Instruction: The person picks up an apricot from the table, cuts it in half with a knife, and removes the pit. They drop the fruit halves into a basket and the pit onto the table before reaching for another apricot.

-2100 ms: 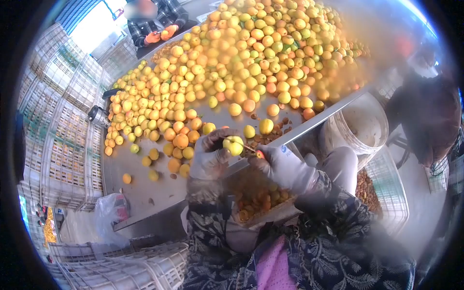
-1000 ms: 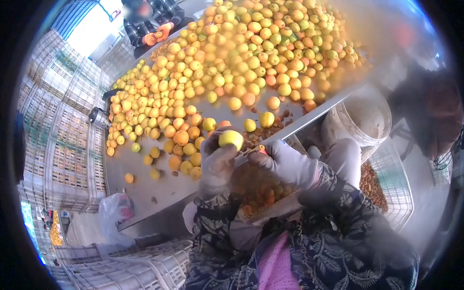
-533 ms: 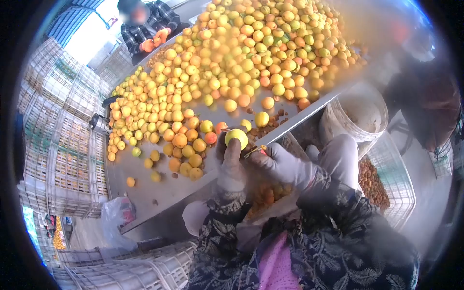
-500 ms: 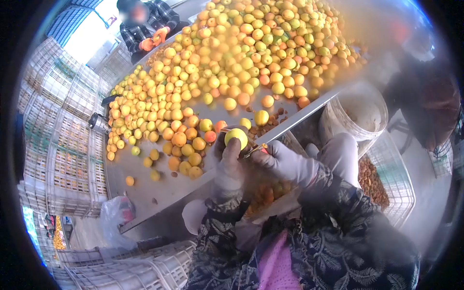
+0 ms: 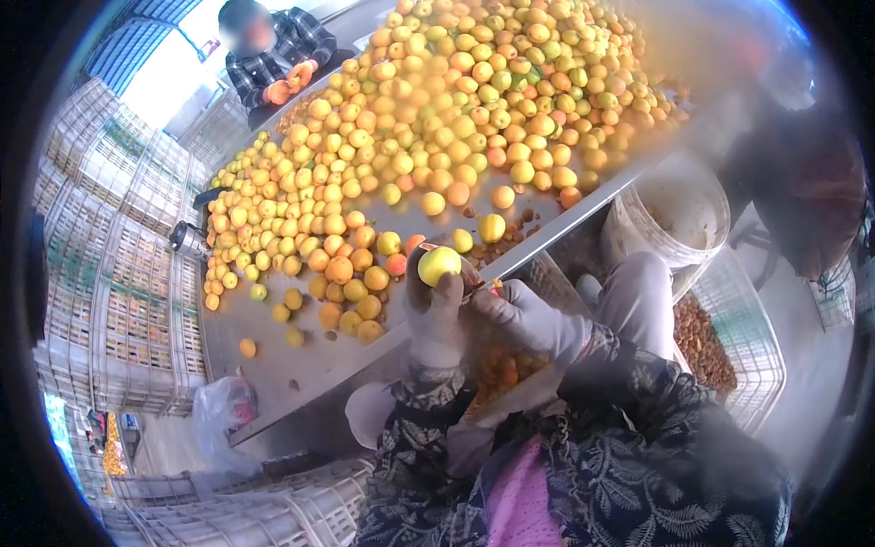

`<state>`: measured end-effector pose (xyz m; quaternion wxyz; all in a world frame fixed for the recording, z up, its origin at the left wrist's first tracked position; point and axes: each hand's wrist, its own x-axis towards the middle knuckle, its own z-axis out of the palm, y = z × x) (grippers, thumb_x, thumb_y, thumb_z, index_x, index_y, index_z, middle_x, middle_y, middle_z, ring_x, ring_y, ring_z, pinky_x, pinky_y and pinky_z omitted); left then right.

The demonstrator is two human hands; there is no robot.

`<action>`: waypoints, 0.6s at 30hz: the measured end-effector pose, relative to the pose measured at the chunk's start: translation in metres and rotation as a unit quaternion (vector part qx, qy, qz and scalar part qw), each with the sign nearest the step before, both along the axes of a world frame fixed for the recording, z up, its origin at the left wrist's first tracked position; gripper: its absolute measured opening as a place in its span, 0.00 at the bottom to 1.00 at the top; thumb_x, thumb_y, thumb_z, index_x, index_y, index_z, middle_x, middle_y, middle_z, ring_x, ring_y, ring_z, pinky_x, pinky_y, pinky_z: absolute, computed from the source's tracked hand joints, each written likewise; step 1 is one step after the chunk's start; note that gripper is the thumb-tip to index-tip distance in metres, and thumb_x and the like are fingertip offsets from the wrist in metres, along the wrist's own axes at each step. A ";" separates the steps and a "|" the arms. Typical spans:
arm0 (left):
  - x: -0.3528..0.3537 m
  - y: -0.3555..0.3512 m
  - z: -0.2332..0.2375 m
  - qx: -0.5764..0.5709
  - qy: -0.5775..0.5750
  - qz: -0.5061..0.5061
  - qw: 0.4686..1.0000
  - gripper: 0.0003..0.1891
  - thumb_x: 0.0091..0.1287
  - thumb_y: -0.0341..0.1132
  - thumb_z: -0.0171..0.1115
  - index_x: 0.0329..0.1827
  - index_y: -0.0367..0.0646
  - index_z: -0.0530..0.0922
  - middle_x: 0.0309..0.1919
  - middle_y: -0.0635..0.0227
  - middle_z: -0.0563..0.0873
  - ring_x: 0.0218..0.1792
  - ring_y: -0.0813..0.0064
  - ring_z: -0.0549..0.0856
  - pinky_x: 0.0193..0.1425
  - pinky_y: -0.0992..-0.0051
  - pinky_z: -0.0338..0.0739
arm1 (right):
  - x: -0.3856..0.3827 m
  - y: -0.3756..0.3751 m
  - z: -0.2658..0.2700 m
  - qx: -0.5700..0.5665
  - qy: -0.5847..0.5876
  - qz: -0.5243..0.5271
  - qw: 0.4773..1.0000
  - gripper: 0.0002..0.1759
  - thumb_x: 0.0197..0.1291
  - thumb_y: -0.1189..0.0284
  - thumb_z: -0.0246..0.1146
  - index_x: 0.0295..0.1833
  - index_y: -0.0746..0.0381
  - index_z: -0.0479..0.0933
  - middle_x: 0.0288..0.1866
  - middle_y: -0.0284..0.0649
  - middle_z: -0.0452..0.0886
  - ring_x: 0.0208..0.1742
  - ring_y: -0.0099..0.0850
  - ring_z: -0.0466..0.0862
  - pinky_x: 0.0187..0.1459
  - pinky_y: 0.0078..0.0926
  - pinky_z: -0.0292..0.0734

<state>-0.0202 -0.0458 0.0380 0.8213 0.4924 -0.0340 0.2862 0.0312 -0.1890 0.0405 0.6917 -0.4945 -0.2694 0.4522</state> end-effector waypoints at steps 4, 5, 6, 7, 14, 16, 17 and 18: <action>-0.013 0.008 0.018 -0.023 0.019 -0.032 0.999 0.16 0.64 0.29 0.66 0.53 0.39 0.73 0.35 0.66 0.84 0.37 0.80 0.82 0.40 0.79 0.77 | 0.003 -0.003 0.011 -0.031 0.007 0.010 0.999 0.29 0.66 0.46 0.58 0.54 0.62 0.76 0.41 0.28 0.79 0.42 0.17 0.74 0.43 0.21 0.72; -0.017 0.013 0.026 0.007 0.059 -0.050 0.997 0.15 0.63 0.28 0.66 0.51 0.38 0.74 0.36 0.66 0.85 0.38 0.80 0.82 0.42 0.79 0.78 | 0.011 -0.005 0.013 -0.059 -0.066 0.021 0.996 0.28 0.67 0.47 0.58 0.53 0.62 0.76 0.40 0.29 0.79 0.41 0.17 0.75 0.42 0.21 0.72; -0.020 0.018 0.031 0.036 0.100 -0.069 0.992 0.13 0.62 0.27 0.66 0.48 0.38 0.76 0.37 0.66 0.85 0.39 0.81 0.82 0.43 0.79 0.78 | 0.017 -0.007 0.015 -0.087 -0.139 0.032 0.986 0.27 0.67 0.48 0.58 0.53 0.63 0.76 0.39 0.29 0.79 0.41 0.17 0.75 0.41 0.21 0.72; -0.021 0.022 0.032 0.033 0.098 -0.067 0.992 0.13 0.62 0.27 0.66 0.48 0.38 0.76 0.37 0.66 0.85 0.39 0.81 0.82 0.43 0.79 0.78 | 0.022 -0.006 0.013 -0.072 -0.143 0.040 0.986 0.26 0.68 0.50 0.58 0.51 0.64 0.77 0.37 0.30 0.79 0.39 0.18 0.75 0.40 0.21 0.72; -0.028 0.050 0.036 0.127 0.176 -0.232 0.948 0.14 0.56 0.25 0.71 0.45 0.36 0.79 0.41 0.67 0.86 0.40 0.84 0.82 0.46 0.79 0.78 | 0.050 -0.016 0.008 -0.132 -0.227 0.174 0.949 0.28 0.66 0.46 0.59 0.41 0.65 0.77 0.27 0.26 0.74 0.32 0.17 0.71 0.34 0.21 0.70; -0.028 0.056 0.036 0.153 0.209 -0.266 0.928 0.15 0.54 0.24 0.71 0.44 0.35 0.79 0.42 0.67 0.87 0.39 0.85 0.82 0.45 0.80 0.78 | 0.054 -0.016 0.019 -0.136 -0.199 0.211 0.947 0.30 0.64 0.43 0.58 0.36 0.64 0.76 0.25 0.26 0.73 0.29 0.18 0.71 0.32 0.21 0.70; -0.029 0.059 0.034 0.151 0.228 -0.287 0.918 0.15 0.54 0.25 0.72 0.44 0.35 0.80 0.41 0.67 0.87 0.37 0.86 0.82 0.43 0.81 0.78 | 0.054 -0.016 0.028 -0.188 -0.201 0.229 0.933 0.30 0.64 0.44 0.59 0.35 0.64 0.76 0.25 0.27 0.73 0.29 0.19 0.72 0.31 0.21 0.70; -0.030 0.059 0.032 0.150 0.247 -0.308 0.906 0.16 0.53 0.25 0.73 0.44 0.35 0.80 0.40 0.68 0.87 0.36 0.87 0.82 0.40 0.83 0.78 | 0.056 -0.016 0.032 -0.239 -0.203 0.247 0.917 0.30 0.65 0.44 0.59 0.34 0.64 0.76 0.24 0.28 0.73 0.28 0.19 0.72 0.31 0.21 0.70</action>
